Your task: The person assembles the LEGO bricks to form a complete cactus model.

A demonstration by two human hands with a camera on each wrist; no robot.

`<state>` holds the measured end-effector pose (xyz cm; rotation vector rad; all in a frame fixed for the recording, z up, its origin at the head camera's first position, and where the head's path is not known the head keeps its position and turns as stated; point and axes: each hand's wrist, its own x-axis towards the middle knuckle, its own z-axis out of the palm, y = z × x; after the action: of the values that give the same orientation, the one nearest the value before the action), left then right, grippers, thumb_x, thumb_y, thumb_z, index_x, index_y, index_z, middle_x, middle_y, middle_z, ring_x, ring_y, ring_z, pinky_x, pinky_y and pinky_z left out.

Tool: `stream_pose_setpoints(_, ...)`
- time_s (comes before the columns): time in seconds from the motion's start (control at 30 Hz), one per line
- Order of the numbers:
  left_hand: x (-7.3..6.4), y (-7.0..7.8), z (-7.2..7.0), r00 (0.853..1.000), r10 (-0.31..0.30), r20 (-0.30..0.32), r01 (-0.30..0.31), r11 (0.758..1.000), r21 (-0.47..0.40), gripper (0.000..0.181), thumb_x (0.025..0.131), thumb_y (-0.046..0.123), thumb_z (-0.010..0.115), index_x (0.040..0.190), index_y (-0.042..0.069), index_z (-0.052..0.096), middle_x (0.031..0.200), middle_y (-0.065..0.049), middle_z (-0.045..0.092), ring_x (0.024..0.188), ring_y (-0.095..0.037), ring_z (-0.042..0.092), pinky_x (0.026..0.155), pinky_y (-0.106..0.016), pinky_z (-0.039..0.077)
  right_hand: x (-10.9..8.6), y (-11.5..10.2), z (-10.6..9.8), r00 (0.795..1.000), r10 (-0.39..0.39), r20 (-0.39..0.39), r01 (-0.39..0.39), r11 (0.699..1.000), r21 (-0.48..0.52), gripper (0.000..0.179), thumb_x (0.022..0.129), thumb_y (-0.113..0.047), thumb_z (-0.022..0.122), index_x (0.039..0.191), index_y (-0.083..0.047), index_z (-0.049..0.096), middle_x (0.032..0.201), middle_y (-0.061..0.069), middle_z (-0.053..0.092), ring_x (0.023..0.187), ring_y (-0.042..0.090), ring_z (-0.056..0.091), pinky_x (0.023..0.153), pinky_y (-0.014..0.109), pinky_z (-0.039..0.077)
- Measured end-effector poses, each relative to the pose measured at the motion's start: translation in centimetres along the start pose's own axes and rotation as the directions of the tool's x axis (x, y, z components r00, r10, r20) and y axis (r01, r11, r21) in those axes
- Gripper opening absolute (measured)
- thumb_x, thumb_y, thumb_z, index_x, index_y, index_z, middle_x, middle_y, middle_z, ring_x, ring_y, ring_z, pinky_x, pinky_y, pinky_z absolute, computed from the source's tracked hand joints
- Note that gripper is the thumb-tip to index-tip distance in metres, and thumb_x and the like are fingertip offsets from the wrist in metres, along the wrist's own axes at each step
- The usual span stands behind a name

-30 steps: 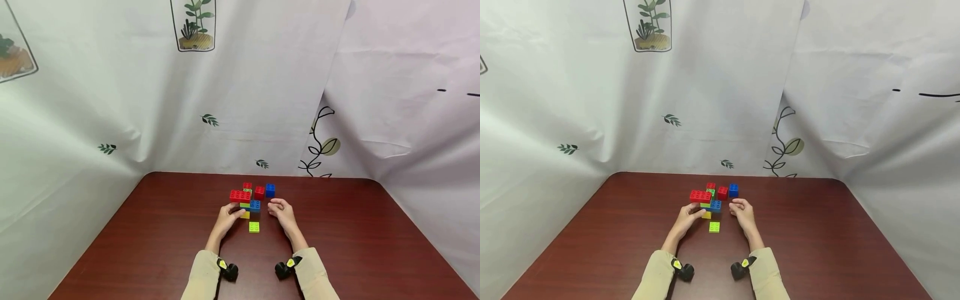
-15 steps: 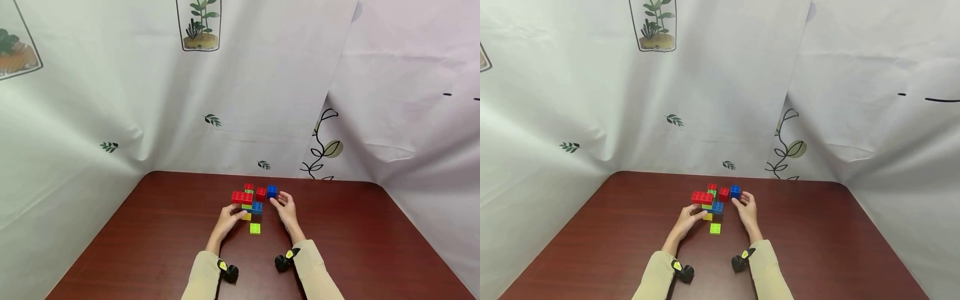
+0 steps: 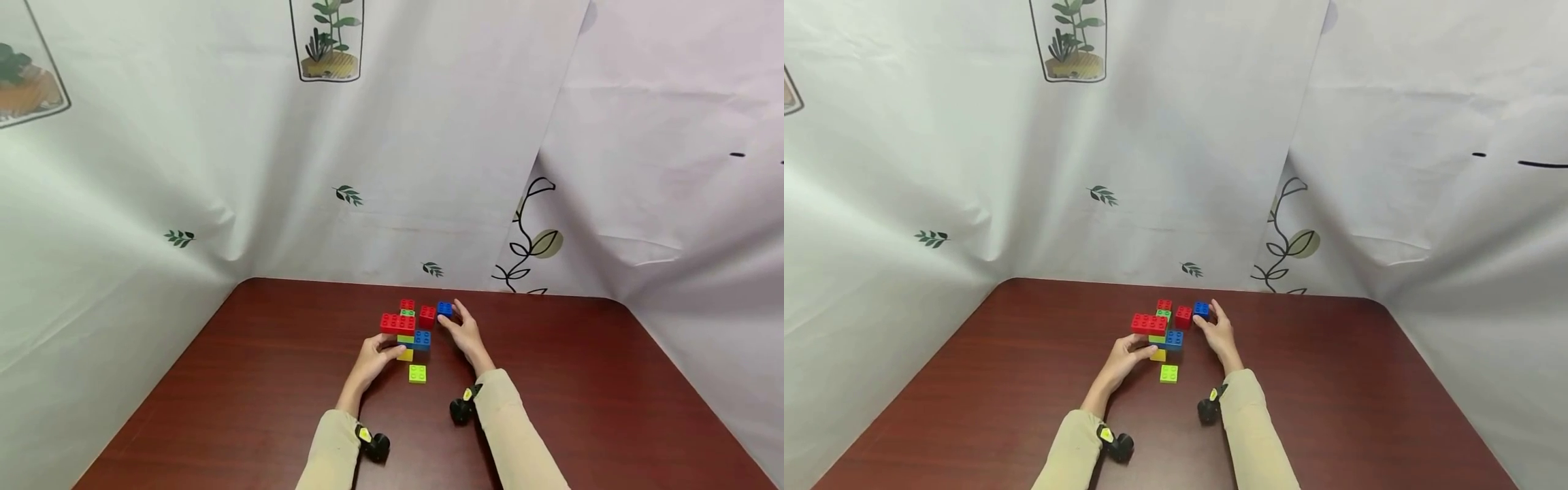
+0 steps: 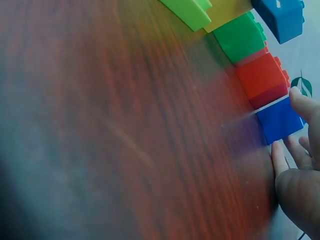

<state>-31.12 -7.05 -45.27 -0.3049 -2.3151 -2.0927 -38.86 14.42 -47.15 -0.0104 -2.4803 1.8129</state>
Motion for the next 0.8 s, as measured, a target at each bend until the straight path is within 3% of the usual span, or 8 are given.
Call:
stream_pose_setpoints(0.17,-0.2,0.3,0.2,1.000,-0.005,0.010,0.005,1.000,-0.002,0.031,0.090,0.005,0.065,0.116,-0.012,0.064,0.116,-0.030,0.066,0.105,-0.032,0.062,0.080,-0.019,0.050,0.3,0.1,-0.3,1.000,-0.027,0.005,0.028,0.997,-0.072,0.057,0.100,-0.018,0.054,0.151,-0.006,0.033,0.152,0.027,0.036,0.142,0.041,0.033,0.116,0.055,0.029)
stream_pose_setpoints(0.33,0.1,0.3,0.0,1.000,0.009,0.002,-0.009,1.000,0.012,0.031,0.090,0.004,0.065,0.117,-0.012,0.063,0.116,-0.031,0.065,0.104,-0.033,0.062,0.081,-0.020,0.050,0.3,-0.2,-0.1,0.998,-0.024,-0.052,0.022,0.999,-0.044,0.048,0.101,-0.018,0.052,0.147,-0.006,0.042,0.146,0.025,0.045,0.137,0.039,0.041,0.113,0.053,0.035)
stream_pose_setpoints(0.6,1.6,-2.7,0.1,1.000,-0.005,-0.023,0.006,1.000,0.021,0.033,0.089,0.007,0.067,0.118,-0.008,0.065,0.116,-0.026,0.067,0.102,-0.026,0.063,0.080,-0.020,0.049,-0.1,-0.3,0.3,0.995,-0.003,-0.100,0.008,0.999,0.043,0.046,0.101,-0.017,0.053,0.144,-0.002,0.045,0.144,0.025,0.047,0.134,0.039,0.045,0.111,0.051,0.038)
stream_pose_setpoints(0.8,1.6,-3.4,0.1,1.000,0.012,0.007,-0.012,1.000,0.012,0.036,0.088,0.010,0.070,0.119,-0.007,0.064,0.117,-0.025,0.067,0.098,-0.020,0.065,0.081,-0.021,0.053,-0.5,-0.1,0.2,0.993,0.019,-0.118,-0.007,0.995,0.096,0.046,0.101,-0.019,0.053,0.142,0.001,0.046,0.143,0.027,0.047,0.133,0.039,0.045,0.112,0.050,0.037)
